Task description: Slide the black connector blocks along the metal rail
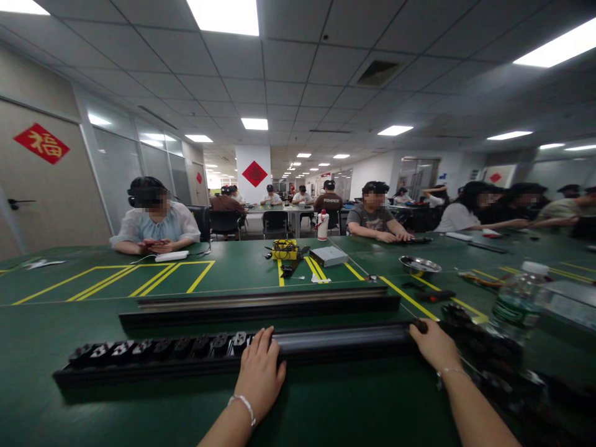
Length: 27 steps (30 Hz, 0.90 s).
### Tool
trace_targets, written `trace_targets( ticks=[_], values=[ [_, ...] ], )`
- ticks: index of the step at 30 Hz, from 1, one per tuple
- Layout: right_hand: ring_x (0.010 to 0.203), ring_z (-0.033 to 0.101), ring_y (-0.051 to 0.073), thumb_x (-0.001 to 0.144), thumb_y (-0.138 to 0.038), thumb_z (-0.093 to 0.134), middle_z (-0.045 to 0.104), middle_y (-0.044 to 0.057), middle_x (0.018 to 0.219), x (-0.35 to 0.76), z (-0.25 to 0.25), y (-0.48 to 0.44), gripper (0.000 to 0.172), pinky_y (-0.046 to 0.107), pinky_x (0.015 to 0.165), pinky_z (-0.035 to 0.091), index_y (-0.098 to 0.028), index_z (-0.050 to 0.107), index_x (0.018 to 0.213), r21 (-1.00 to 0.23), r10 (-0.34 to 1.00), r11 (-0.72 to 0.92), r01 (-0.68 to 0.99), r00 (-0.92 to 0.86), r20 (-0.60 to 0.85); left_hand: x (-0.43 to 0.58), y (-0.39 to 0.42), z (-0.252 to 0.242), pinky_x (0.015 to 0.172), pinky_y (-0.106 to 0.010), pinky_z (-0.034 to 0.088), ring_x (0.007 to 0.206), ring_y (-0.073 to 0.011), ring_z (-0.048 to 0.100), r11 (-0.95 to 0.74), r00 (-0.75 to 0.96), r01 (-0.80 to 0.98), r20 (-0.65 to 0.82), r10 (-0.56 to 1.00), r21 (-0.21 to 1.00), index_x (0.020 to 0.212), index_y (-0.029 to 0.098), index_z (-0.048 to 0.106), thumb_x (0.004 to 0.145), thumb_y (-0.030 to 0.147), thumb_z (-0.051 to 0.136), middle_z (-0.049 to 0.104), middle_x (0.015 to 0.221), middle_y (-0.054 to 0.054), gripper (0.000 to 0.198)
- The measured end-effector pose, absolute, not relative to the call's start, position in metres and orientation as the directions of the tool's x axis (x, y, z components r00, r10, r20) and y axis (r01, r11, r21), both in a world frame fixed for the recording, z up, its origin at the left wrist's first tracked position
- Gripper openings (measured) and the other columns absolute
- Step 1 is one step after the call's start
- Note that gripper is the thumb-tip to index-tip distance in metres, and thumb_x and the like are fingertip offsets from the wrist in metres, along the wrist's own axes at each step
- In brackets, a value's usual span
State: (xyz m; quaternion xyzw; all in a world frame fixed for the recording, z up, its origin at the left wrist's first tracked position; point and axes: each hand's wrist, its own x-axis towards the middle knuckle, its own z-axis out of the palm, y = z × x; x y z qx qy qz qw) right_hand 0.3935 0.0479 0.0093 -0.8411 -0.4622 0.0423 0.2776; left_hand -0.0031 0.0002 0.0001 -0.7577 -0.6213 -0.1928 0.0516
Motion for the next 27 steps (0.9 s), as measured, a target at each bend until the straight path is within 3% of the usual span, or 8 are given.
trace_targets(
  ticks=[27],
  values=[
    [0.083,0.063,0.026,0.077,-0.04,0.039,0.066,0.013,0.094,0.3929,0.0123,0.0468,0.048,0.035,0.076,0.047,-0.013,0.056,0.113,-0.496,0.762,-0.464,0.734,0.616,0.199,-0.0025,0.0001,0.002,0.1,-0.041,0.031,0.129,-0.0226,0.031,-0.223,0.156,0.962,0.356,0.921,0.156,0.099,0.021,0.056,0.079,0.025,0.043,0.04,0.138,-0.006,0.024]
  ],
)
